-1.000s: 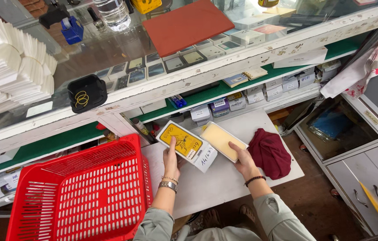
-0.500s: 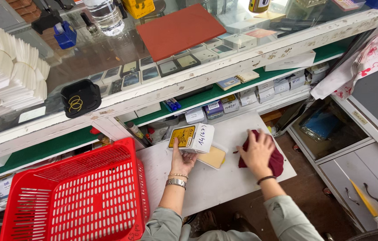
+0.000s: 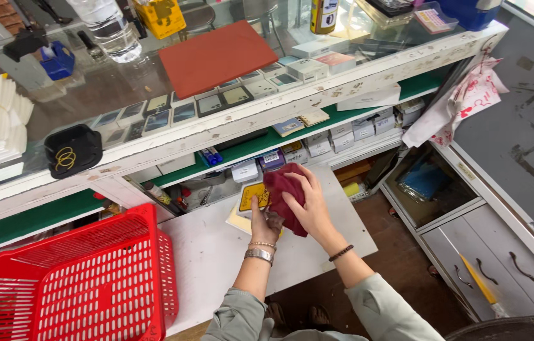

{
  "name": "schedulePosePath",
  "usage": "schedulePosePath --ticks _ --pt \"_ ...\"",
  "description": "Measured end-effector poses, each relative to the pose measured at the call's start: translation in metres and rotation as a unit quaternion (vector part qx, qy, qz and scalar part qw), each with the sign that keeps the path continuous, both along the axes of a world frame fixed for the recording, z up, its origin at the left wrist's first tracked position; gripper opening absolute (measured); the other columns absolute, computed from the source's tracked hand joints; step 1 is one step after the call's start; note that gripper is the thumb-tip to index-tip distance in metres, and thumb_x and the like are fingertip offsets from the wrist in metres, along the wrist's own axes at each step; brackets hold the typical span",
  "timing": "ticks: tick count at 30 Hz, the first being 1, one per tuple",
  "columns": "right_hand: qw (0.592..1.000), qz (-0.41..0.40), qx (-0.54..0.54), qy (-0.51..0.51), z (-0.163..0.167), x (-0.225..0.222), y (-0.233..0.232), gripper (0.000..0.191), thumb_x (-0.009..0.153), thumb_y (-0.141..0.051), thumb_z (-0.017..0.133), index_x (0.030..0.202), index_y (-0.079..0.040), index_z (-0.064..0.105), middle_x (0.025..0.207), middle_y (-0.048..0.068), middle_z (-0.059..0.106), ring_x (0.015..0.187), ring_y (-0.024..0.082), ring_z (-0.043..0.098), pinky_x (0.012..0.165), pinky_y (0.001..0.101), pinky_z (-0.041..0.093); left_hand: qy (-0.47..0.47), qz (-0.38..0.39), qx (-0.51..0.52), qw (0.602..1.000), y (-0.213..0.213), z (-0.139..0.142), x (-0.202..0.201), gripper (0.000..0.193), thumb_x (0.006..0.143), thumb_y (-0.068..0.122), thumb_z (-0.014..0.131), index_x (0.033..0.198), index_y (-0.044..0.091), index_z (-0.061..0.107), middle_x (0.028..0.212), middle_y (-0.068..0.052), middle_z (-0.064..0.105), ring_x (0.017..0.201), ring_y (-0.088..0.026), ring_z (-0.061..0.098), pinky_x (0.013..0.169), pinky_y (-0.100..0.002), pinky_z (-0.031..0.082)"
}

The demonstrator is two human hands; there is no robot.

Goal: The person wipes the exterior of small white boxes with a maroon cloth, then opens them to wipe the beige inserts inside. They repeat this process for several boxes, placing the cleaned boxes back on the counter.

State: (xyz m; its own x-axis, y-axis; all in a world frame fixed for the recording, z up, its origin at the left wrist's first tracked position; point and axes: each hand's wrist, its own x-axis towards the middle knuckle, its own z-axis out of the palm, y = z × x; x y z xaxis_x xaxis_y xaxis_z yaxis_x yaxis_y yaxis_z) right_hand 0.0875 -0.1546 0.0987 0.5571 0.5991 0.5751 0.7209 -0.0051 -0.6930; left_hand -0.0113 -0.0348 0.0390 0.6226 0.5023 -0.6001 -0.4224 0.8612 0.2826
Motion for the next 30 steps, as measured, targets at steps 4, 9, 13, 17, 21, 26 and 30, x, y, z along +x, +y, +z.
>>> schedulePosePath --ticks 4,9,13,17,21,26,30 --pt "1.0 0.0 -0.016 0.0 0.008 0.001 -0.033 0.048 0.083 -0.01 0.072 0.129 -0.005 0.059 0.143 0.019 0.053 0.128 0.039 0.056 0.105 0.0419 0.048 0.0 -0.054 0.006 0.999 -0.008 -0.003 0.002 0.073 0.087 0.059 0.063 0.14 0.01 0.053 0.136 -0.017 0.062 0.12 -0.036 0.064 0.103 -0.054 0.052" --pt "0.959 -0.181 -0.142 0.168 0.032 0.041 -0.076 0.041 0.088 -0.013 0.07 0.128 -0.01 0.064 0.136 0.014 0.059 0.122 0.035 0.062 0.103 0.0415 0.051 0.126 0.002 0.095 0.987 -0.012 0.004 -0.002 0.071 0.091 0.055 0.07 0.138 0.003 0.057 0.135 -0.022 0.063 0.112 -0.036 0.066 0.087 -0.049 0.054" --pt "0.996 0.009 -0.079 -0.026 0.042 0.043 -0.056 0.045 0.081 -0.013 0.074 0.125 -0.009 0.064 0.138 0.017 0.058 0.126 0.038 0.058 0.105 0.0439 0.049 0.267 -0.029 0.24 0.933 -0.021 0.01 0.022 0.073 0.085 0.042 0.072 0.139 0.013 0.033 0.132 -0.016 0.059 0.115 -0.025 0.064 0.088 -0.048 0.057" --pt "0.959 -0.015 -0.145 -0.241 0.035 0.032 -0.028 0.058 0.068 -0.024 0.077 0.123 -0.011 0.067 0.135 0.023 0.056 0.124 0.048 0.051 0.099 0.0628 0.039 0.186 -0.012 0.373 0.909 -0.037 0.007 0.039 0.07 0.087 0.044 0.071 0.138 0.003 0.045 0.131 -0.015 0.062 0.115 -0.021 0.064 0.093 -0.034 0.055" --pt "0.978 -0.078 -0.186 0.046 0.027 0.06 -0.023 0.047 0.088 -0.019 0.065 0.135 -0.015 0.06 0.135 0.015 0.064 0.124 0.036 0.061 0.105 0.0416 0.051 0.188 -0.129 0.403 0.886 -0.036 0.015 0.028 0.068 0.092 0.047 0.071 0.138 0.001 0.048 0.124 -0.016 0.069 0.109 -0.02 0.069 0.09 -0.03 0.055" --pt "0.774 0.088 0.012 0.627 0.01 0.101 -0.017 0.047 0.099 -0.028 0.057 0.143 -0.013 0.054 0.127 0.008 0.068 0.113 0.021 0.065 0.094 0.0348 0.053 0.191 -0.228 0.473 0.829 -0.033 0.042 0.025 0.072 0.088 0.04 0.073 0.144 0.006 0.042 0.118 -0.013 0.067 0.105 -0.019 0.069 0.081 -0.032 0.059" --pt "0.833 0.145 -0.013 0.534 -0.014 0.096 -0.025 0.049 0.1 -0.028 0.059 0.144 -0.009 0.052 0.125 0.007 0.067 0.111 0.015 0.063 0.094 0.0289 0.052 0.186 -0.174 0.416 0.873 -0.027 0.043 0.027 0.072 0.085 0.034 0.075 0.144 0.012 0.04 0.117 -0.01 0.066 0.104 -0.019 0.069 0.079 -0.034 0.06"
